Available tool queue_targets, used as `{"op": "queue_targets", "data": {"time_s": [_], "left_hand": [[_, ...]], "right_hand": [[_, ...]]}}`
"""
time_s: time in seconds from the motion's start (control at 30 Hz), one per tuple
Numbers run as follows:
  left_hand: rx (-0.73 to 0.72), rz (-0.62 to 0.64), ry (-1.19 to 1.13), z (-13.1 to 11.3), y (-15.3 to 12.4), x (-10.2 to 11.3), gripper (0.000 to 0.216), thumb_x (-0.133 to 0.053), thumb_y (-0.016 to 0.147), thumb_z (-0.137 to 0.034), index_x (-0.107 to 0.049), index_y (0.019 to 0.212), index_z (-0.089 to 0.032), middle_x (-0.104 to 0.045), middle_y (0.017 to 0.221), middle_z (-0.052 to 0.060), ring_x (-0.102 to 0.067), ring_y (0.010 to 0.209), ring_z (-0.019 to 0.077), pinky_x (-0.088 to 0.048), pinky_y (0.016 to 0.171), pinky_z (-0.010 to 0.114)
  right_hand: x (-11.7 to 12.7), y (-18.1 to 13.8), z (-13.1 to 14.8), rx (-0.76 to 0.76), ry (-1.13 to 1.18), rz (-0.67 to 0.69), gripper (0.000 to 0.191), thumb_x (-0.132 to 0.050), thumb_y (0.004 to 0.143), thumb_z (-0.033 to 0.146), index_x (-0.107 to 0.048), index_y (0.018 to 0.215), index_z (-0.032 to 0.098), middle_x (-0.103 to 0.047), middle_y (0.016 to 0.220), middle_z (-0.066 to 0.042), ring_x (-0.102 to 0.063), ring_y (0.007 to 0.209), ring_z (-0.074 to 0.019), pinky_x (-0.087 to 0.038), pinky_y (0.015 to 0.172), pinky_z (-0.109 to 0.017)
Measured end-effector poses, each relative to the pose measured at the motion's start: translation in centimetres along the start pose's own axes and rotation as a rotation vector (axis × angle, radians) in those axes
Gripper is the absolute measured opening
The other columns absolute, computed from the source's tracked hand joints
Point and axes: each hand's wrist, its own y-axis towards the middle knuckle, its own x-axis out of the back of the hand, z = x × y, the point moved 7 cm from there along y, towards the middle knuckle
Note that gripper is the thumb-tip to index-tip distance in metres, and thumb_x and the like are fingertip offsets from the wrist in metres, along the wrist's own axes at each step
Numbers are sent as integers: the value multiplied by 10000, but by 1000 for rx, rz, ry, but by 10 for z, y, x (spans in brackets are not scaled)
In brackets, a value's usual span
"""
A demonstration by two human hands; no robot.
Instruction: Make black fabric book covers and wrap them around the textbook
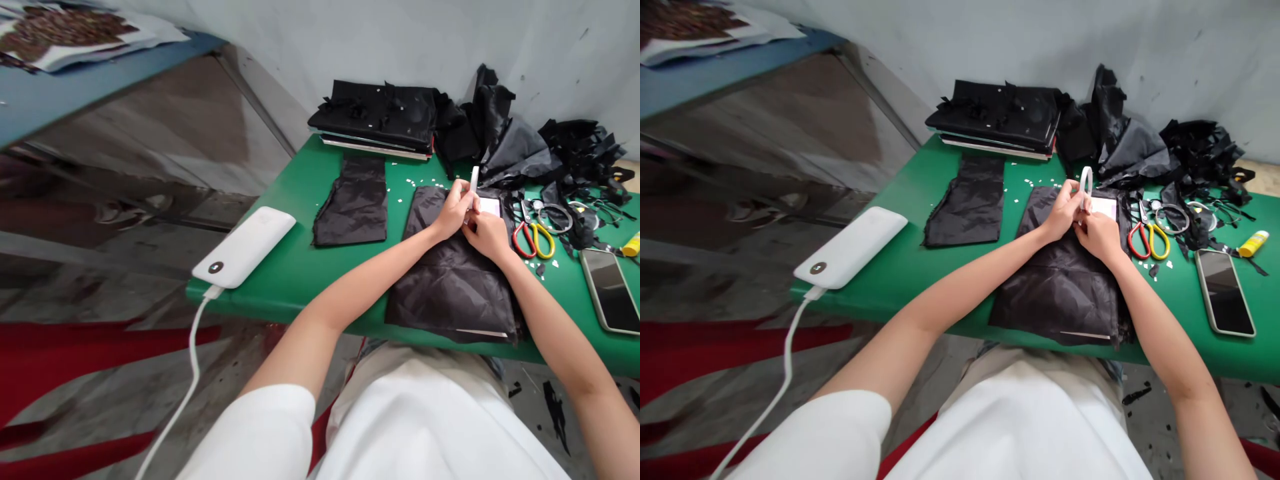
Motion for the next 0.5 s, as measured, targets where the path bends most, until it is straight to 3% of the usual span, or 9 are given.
{"op": "queue_targets", "data": {"time_s": [0.13, 0.27, 0.37, 0.5], "left_hand": [[47, -18, -30, 14, 4, 9, 89, -338, 1041, -213, -412, 996, -236, -557, 734, -38, -614, 707, 127, -532, 854, 312], [18, 40, 29, 13, 4, 10, 96, -383, 1043, -303, -446, 1029, -231, -597, 804, -8, -614, 720, 131, -530, 769, 291], [-10, 80, 44, 8, 1, 7, 180, -433, 1024, -303, -464, 1180, -218, -646, 850, 9, -637, 743, 135, -533, 727, 278], [-60, 94, 59, -2, -4, 6, 456, -498, 993, -267, -391, 1435, -244, -706, 927, 13, -678, 827, 137, -544, 863, 306]], "right_hand": [[4, 0, 2, 26, 59, -25, 207, -573, 846, 285, -756, 909, 211, -749, 779, -80, -650, 710, -235, -401, 649, -322], [16, -1, -3, 19, 210, -66, 211, -567, 823, 295, -757, 856, 209, -703, 667, -36, -603, 591, -184, -422, 637, -302], [30, -2, -10, -35, 294, -169, 189, -537, 825, 303, -693, 763, 217, -638, 593, -5, -545, 528, -153, -421, 609, -288], [49, -2, -19, -122, 294, -299, 215, -486, 874, 348, -619, 751, 231, -607, 586, 0, -549, 533, -157, -430, 600, -290]]}}
